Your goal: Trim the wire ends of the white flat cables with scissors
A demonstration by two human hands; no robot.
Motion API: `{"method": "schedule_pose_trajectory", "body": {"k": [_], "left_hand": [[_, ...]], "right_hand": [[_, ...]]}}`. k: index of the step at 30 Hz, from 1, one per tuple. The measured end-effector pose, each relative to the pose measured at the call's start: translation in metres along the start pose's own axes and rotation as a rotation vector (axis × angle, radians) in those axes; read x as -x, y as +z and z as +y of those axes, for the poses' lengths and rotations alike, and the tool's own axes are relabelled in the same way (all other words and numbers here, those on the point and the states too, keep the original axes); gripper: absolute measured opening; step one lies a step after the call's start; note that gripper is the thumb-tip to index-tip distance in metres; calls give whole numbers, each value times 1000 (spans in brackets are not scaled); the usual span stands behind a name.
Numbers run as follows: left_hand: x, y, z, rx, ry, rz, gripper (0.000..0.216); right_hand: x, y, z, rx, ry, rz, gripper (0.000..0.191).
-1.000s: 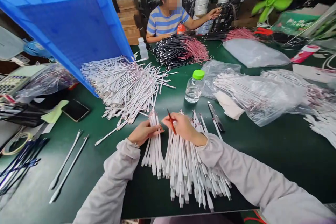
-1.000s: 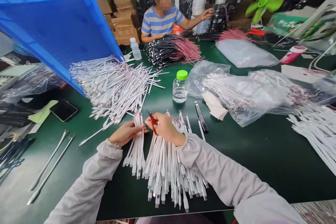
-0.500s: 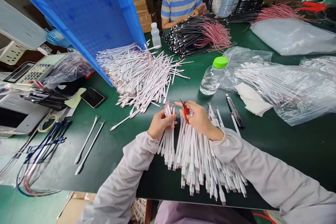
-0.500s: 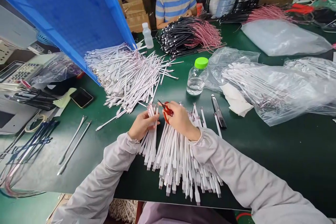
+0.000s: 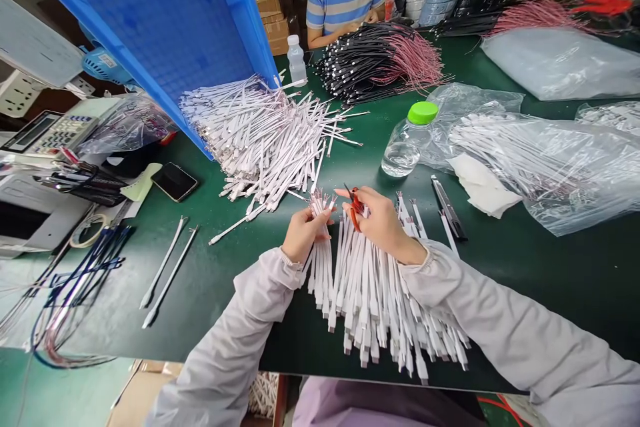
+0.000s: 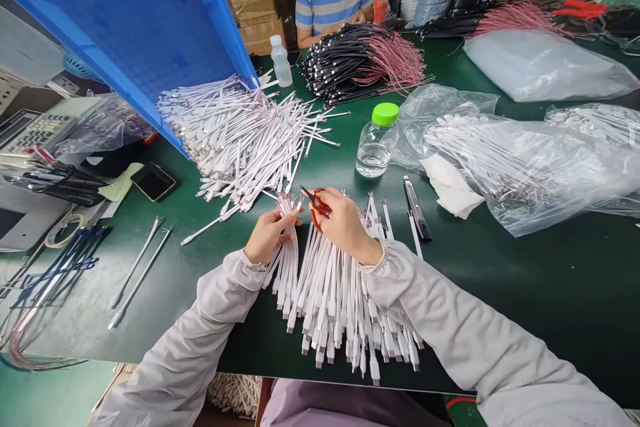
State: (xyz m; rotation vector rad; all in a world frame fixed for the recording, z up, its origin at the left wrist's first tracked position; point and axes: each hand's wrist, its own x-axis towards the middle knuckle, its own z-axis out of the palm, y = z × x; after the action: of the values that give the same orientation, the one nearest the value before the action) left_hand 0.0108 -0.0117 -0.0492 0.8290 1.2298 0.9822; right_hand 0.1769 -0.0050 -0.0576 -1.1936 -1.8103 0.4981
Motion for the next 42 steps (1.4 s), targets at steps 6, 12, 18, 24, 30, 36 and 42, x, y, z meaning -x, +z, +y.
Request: {"method": "schedule_pose_trajectory", "body": {"k": [6, 12, 18, 24, 30, 36, 42], "left_hand": [[0, 0, 0, -10, 13, 39, 38], [0, 0, -1, -27, 40, 53, 39], [-1, 1, -4, -54, 69, 53, 38], [-2, 2, -5, -62, 90, 63, 36], [-1, 2, -6, -55, 78, 100, 37], [0, 2, -5, -74, 53, 94, 37], [2, 0, -3, -77, 75, 69, 36]], "right_hand": [[1, 1, 0, -17, -14, -35, 15], [1, 1, -1, -12, -3, -11, 15], [0, 4, -1, -23, -69, -10, 18], [0, 5, 0, 0, -64, 4, 17], [0, 5, 2, 38, -17, 9, 15], [0, 1, -1, 14, 18, 14, 16], [1, 2, -3, -34, -55, -54, 27]]}}
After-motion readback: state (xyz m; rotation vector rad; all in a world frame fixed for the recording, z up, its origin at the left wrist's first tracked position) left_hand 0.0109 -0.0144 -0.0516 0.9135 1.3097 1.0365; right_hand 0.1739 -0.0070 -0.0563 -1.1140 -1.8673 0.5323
